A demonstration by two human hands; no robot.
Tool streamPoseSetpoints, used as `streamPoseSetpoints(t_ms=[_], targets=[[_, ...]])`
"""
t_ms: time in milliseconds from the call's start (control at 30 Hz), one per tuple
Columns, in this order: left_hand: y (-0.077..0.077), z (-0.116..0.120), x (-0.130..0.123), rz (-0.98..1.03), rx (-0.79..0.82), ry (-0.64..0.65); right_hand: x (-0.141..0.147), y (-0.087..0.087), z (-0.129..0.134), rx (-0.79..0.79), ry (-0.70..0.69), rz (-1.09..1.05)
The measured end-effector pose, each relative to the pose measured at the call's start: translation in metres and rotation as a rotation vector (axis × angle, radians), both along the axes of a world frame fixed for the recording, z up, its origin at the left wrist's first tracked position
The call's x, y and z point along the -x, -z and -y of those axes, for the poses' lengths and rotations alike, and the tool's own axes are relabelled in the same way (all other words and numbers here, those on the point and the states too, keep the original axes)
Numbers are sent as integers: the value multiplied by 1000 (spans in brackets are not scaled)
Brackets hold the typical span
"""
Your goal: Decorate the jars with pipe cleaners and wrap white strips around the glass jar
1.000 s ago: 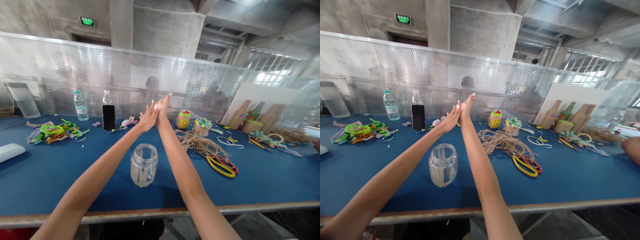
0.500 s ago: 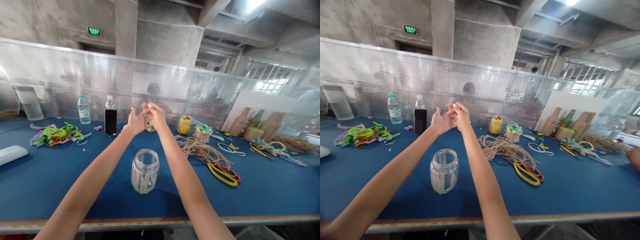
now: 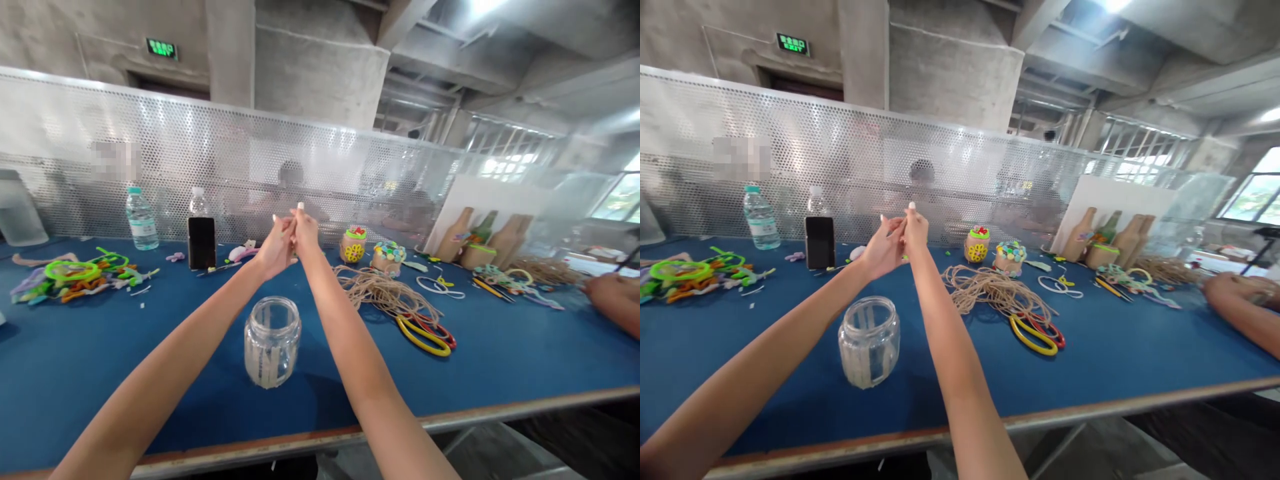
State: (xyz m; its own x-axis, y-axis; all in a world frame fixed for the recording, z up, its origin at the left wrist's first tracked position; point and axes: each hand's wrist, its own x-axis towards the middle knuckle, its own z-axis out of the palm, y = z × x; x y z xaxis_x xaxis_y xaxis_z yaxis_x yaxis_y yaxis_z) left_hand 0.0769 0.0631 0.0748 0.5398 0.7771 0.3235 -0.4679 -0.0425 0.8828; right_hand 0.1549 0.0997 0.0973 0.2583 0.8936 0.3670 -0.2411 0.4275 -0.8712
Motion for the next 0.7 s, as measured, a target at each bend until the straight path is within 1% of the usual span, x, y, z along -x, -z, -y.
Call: streamPoseSetpoints(t_ms=[100, 200, 267, 433, 533, 600, 700], targets=[[-4, 0, 6, -41, -36, -84, -4, 2, 2, -20, 7, 89], [-4, 0, 11, -123, -83, -169, -9, 2, 4, -35, 13, 191], [-2, 0, 14, -159, -92, -186, -12, 1, 4, -46, 45, 266], [-2, -3, 18, -217, -109, -217, -18, -1, 8, -93, 220, 451], [-6, -6, 23, -229, -129, -241, -23, -4, 12, -139, 238, 549], [-8, -7, 29, -190, -97, -203, -28, -6, 13, -157, 206, 596], [-10, -9, 41, -48, 39, -41, -35, -12, 14, -165, 108, 632]])
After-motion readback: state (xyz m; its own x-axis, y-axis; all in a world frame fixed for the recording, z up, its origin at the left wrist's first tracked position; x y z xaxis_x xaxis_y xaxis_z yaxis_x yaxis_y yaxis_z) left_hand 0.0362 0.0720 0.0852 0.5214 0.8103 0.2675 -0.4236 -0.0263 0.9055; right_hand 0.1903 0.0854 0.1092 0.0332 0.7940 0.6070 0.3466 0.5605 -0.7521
